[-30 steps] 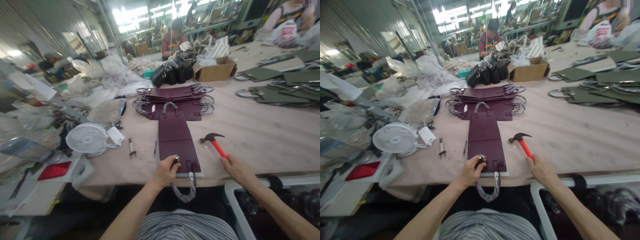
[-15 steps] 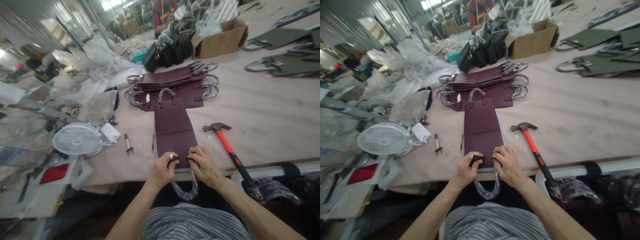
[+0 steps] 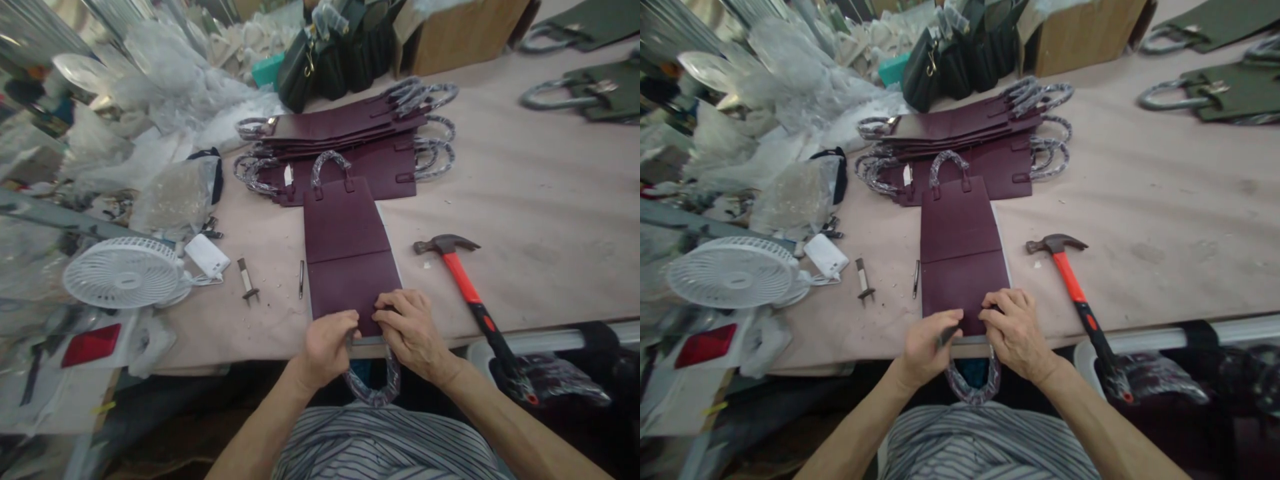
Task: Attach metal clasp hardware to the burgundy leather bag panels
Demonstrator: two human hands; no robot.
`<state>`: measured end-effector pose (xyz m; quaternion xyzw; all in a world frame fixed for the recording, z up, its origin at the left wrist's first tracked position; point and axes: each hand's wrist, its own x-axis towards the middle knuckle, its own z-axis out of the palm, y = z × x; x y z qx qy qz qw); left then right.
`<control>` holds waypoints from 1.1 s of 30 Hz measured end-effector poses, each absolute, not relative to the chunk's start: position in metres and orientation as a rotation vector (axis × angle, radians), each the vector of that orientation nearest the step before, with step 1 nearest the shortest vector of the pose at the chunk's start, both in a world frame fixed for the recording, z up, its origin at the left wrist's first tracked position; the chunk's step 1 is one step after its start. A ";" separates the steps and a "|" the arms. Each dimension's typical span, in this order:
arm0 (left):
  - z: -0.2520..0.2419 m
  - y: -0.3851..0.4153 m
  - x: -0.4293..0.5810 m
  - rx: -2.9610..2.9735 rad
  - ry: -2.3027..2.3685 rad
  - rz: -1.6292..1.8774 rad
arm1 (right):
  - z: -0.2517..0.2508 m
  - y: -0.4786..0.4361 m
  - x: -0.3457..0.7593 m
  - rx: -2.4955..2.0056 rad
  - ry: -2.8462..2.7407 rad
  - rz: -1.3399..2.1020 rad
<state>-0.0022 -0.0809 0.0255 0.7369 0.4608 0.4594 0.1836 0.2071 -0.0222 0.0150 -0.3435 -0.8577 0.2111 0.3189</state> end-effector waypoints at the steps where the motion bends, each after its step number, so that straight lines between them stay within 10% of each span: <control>1: 0.024 -0.083 -0.002 2.124 1.253 1.294 | 0.015 -0.022 0.207 -0.907 -2.257 0.556; 33: 0.030 -0.068 0.018 1.875 1.555 1.235 | 0.013 -0.024 0.208 -0.927 -2.204 0.591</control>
